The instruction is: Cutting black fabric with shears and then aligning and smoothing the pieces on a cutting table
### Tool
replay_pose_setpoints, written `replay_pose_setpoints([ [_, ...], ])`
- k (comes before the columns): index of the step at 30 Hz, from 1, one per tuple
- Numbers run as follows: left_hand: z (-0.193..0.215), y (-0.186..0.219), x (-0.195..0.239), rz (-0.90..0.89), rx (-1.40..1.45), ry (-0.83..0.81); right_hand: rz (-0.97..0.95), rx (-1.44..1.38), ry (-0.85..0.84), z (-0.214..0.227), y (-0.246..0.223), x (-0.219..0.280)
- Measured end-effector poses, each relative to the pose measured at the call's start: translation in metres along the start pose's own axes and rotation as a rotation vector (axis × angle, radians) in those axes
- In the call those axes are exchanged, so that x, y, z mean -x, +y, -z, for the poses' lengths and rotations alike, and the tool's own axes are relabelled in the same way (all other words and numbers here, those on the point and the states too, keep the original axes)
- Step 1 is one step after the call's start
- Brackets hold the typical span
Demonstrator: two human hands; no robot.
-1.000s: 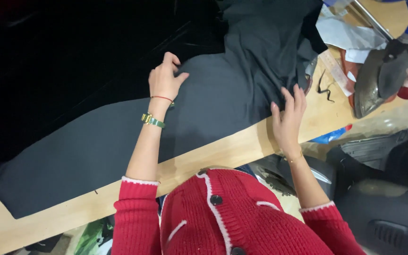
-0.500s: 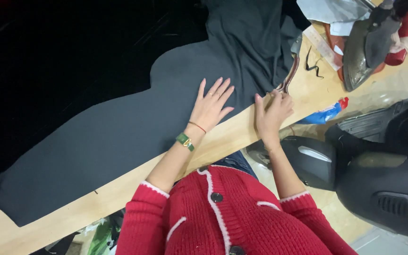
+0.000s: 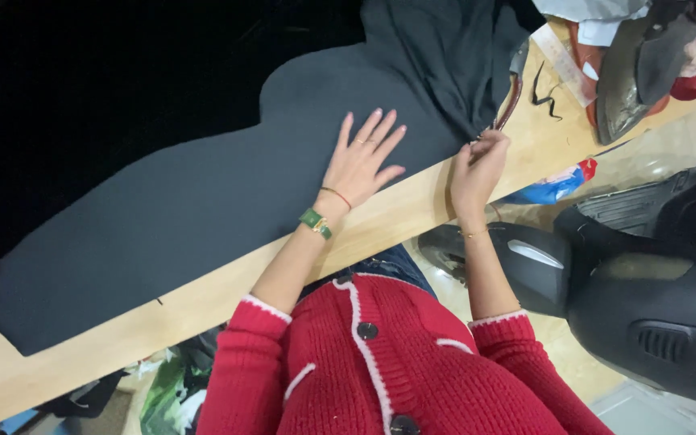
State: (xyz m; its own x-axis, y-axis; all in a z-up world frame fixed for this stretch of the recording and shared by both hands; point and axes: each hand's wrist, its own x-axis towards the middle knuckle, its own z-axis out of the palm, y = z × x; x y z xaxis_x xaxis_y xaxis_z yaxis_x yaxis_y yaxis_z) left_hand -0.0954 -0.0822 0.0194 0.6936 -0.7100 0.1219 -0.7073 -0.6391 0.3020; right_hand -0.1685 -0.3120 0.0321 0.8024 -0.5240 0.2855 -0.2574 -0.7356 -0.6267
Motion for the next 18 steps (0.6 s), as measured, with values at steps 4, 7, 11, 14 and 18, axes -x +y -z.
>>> replay_pose_setpoints([
  [4, 0.018, -0.023, 0.04, 0.182, -0.025, 0.08, 0.062, -0.134, 0.051, 0.014, -0.015, -0.001],
  [7, 0.037, -0.035, 0.088, 0.38, -0.073, 0.093, 0.166, -0.114, 0.036, 0.018, -0.017, -0.001],
  [11, 0.048, -0.033, 0.135, 0.582, -0.132, 0.187, 0.461, 0.038, -0.113, -0.001, -0.04, -0.01],
  [14, 0.059, -0.015, 0.139, 0.649, -0.162, 0.158, 0.609, 0.176, -0.331, -0.018, -0.067, -0.008],
  [18, 0.063, -0.014, 0.144, 0.682, -0.181, 0.175, 0.631, 0.405, -0.392, -0.035, -0.06, -0.013],
])
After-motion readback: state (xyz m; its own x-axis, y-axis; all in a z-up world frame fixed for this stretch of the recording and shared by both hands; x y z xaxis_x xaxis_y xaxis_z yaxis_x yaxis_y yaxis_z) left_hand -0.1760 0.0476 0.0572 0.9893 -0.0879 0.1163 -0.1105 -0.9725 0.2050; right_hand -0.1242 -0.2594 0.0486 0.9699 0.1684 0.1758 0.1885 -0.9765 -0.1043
